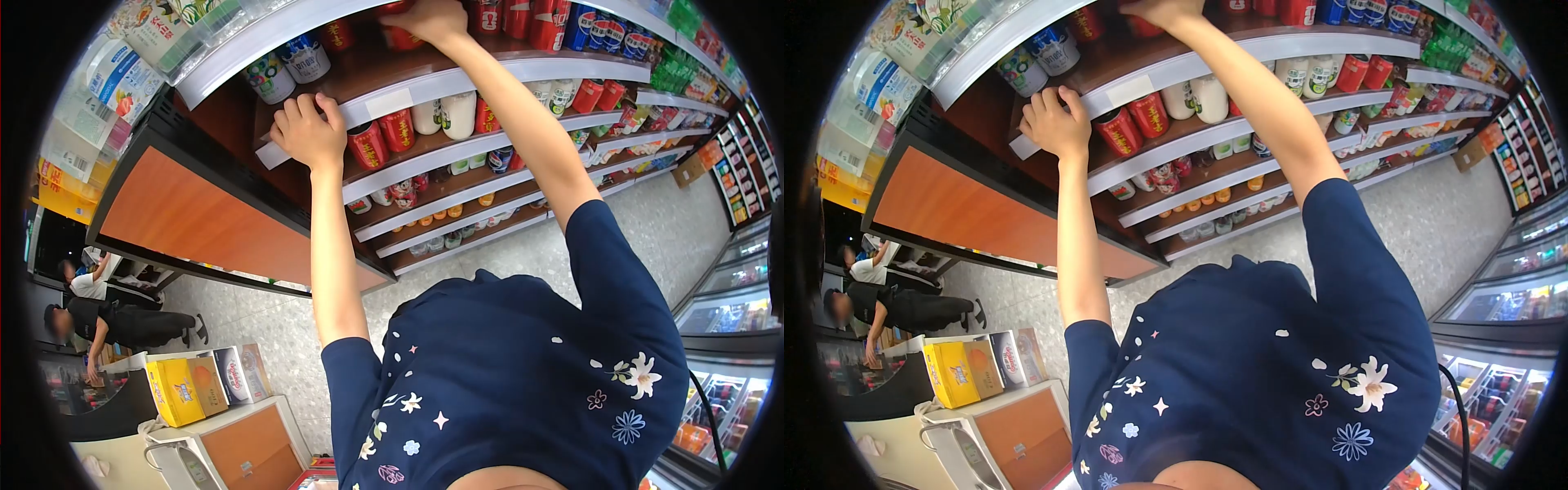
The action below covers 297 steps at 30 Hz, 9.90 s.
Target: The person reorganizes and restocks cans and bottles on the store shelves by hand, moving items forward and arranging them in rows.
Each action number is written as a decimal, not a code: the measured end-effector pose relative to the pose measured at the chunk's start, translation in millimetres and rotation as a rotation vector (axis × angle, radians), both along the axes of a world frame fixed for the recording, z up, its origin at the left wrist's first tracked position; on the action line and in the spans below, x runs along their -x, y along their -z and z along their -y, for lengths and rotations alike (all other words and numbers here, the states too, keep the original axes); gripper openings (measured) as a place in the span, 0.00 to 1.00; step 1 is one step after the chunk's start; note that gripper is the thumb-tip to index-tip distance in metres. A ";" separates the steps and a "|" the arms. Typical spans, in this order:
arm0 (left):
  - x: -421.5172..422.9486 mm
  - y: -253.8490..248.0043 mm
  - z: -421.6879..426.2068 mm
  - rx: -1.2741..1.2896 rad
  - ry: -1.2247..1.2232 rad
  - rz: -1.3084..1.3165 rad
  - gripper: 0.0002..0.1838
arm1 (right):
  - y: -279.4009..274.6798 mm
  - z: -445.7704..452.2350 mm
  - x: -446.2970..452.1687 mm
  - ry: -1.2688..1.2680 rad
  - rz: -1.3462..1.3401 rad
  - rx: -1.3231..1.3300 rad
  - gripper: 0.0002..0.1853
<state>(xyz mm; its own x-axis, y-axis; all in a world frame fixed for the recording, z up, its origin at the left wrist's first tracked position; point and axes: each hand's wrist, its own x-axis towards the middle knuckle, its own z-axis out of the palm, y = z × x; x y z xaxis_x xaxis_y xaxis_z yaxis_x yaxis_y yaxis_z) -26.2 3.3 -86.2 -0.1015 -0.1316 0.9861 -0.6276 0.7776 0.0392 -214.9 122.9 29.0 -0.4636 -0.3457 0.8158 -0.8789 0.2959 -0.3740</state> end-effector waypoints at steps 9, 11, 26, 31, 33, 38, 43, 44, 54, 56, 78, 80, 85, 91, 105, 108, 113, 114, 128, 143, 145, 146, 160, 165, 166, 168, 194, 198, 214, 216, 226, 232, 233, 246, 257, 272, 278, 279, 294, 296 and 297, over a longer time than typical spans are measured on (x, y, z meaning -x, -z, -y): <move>-1.3 -2.6 -4.8 -0.024 0.041 -0.013 0.10 | 17.6 64.2 -32.6 -0.416 0.226 -0.022 0.28; -1.3 -1.1 -3.3 -0.025 0.055 -0.015 0.10 | 17.8 67.4 -21.4 -0.537 0.204 -0.069 0.29; -2.5 -2.5 -4.7 -0.017 0.042 -0.015 0.09 | 30.6 54.5 0.5 -0.415 0.094 -0.040 0.32; -1.5 -1.0 -1.0 0.007 0.063 -0.051 0.09 | 22.9 27.5 113.2 -0.103 -0.196 0.185 0.15; 0.9 0.0 -0.7 0.000 0.039 -0.049 0.10 | 38.0 34.5 152.0 0.085 -0.431 0.199 0.15; -0.8 -1.5 -4.9 -0.031 0.024 -0.017 0.10 | 33.0 50.0 144.0 0.064 -0.210 0.074 0.14; -0.5 -1.1 -0.6 0.011 0.040 -0.033 0.10 | 21.3 52.2 132.8 0.016 -0.145 0.020 0.14; -0.8 -1.2 -1.7 0.005 0.029 -0.026 0.10 | 19.9 48.9 128.1 0.000 -0.128 0.010 0.14; 1.3 -1.0 -1.4 0.012 0.003 -0.018 0.10 | -2.4 -20.1 -7.1 -0.347 0.007 -0.144 0.13; 0.4 -0.6 -2.1 -0.003 0.002 -0.004 0.10 | -3.4 -22.9 -32.0 -0.357 -0.077 -0.134 0.14; -0.5 0.8 -1.7 -0.028 0.006 0.008 0.11 | 13.4 53.4 66.9 -0.232 -0.131 -0.101 0.18; 0.6 1.8 0.5 -0.018 -0.007 0.009 0.11 | 11.9 64.2 74.6 -0.247 -0.102 -0.115 0.18; 1.4 3.9 1.7 -0.013 -0.031 0.011 0.11 | 15.6 87.1 84.6 -0.277 -0.056 -0.141 0.18; 3.5 2.1 4.0 0.024 -0.060 -0.002 0.10 | 15.5 91.0 88.6 -0.278 -0.048 -0.153 0.19; 3.7 0.8 -0.9 0.002 -0.031 -0.023 0.09 | 14.2 54.9 143.9 -0.135 -0.122 -0.086 0.20; 2.2 0.3 -1.8 -0.015 -0.024 -0.013 0.09 | 13.3 60.2 153.7 -0.118 -0.129 -0.076 0.20; 2.5 0.8 -0.4 -0.003 -0.007 -0.029 0.09 | 12.1 66.3 161.8 -0.097 -0.126 -0.071 0.20; 2.5 0.9 -0.5 -0.001 -0.002 -0.036 0.09 | 12.2 67.0 163.1 -0.092 -0.124 -0.072 0.20; 3.0 -0.1 -1.4 -0.019 -0.005 -0.046 0.09 | 4.6 37.6 73.8 -0.221 -0.038 -0.178 0.21; 4.9 0.2 4.0 0.034 0.030 -0.070 0.08 | 24.5 56.8 61.8 -0.243 -0.040 -0.187 0.23; -2.7 3.4 -2.1 -0.069 0.039 0.009 0.06 | 29.5 57.1 63.9 -0.233 -0.043 -0.186 0.23; -6.4 4.3 -2.6 -0.007 0.136 -0.045 0.06 | 30.5 57.2 64.4 -0.231 -0.042 -0.187 0.23; -4.7 104.0 -50.6 -0.660 0.381 -0.063 0.44 | 74.6 -90.6 -61.0 -0.614 -0.477 -0.090 0.12; 0.0 95.2 -42.4 -0.959 0.584 -0.061 0.41 | 91.0 -110.2 -82.6 -0.717 -0.454 -0.201 0.10; -2.0 103.7 -46.7 -0.765 0.599 -0.074 0.39 | 97.7 -112.0 -81.7 -0.714 -0.437 -0.192 0.10; -15.7 111.1 -61.6 -0.535 0.645 -0.096 0.38 | 106.7 -122.0 -83.8 -0.622 -0.360 -0.261 0.10; 6.0 121.1 -73.1 -0.682 0.675 -0.081 0.07 | 28.1 -48.2 -30.8 -0.498 0.234 0.035 0.33; 11.5 120.3 -63.7 -0.730 0.636 -0.039 0.12 | 8.2 -26.8 -27.4 -0.438 0.297 -0.094 0.26; 67.2 115.5 -51.5 -0.616 0.676 -0.060 0.51 | 33.8 15.1 36.1 -0.178 -0.031 -0.112 0.35; 70.0 107.7 -55.9 -0.600 0.658 -0.040 0.52 | 31.1 -28.4 23.2 -0.150 0.018 -0.132 0.33; 60.0 100.1 -61.1 -0.723 0.734 -0.046 0.47 | 228.6 -225.7 -0.4 -0.192 0.297 -0.095 0.07; -10.3 102.8 -101.1 -0.387 0.914 0.051 0.45 | 296.8 -234.6 -53.2 -0.388 0.494 -0.144 0.09; -19.2 92.4 -111.0 -0.414 0.967 0.068 0.46 | 294.0 -228.5 -65.3 -0.435 0.543 -0.104 0.10; 5.3 -91.3 -71.4 -0.710 0.947 -0.019 0.28 | 298.0 -193.6 -126.0 -0.724 0.621 -0.156 0.11; 48.9 -79.1 1.2 -0.677 0.762 0.032 0.41 | 349.4 -234.2 -136.5 -0.549 0.874 -0.061 0.10; 28.1 -63.2 10.6 -0.941 0.878 0.124 0.41 | 417.0 -239.5 -156.1 -0.488 1.151 -0.044 0.10; 34.7 -62.0 -2.7 -0.818 0.795 0.089 0.40 | 440.0 -232.2 -165.2 -0.507 1.204 -0.160 0.10; 33.4 -62.3 2.5 -0.798 0.794 0.100 0.39 | 448.9 -232.5 -166.0 -0.492 1.212 -0.177 0.10; 37.0 -57.8 30.9 -0.721 0.585 0.243 0.52 | 489.0 -264.2 -141.6 -0.332 1.288 -0.084 0.11; 35.7 -57.2 32.4 -0.778 0.612 0.205 0.53 | 481.4 -269.1 -111.6 -0.273 1.256 0.042 0.11; 33.4 -56.7 37.2 -0.795 0.611 0.196 0.53 | 471.4 -270.6 -85.0 -0.224 1.228 0.128 0.11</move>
<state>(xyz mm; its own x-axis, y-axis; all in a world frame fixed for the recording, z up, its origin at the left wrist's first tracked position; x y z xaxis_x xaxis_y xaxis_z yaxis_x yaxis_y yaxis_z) -59.5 -33.9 -29.5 -0.5211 -0.6125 0.5944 -0.1837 0.7606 0.6227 -129.9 393.5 -442.4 -0.8817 -0.4651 -0.0792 0.0435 0.0870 -0.9953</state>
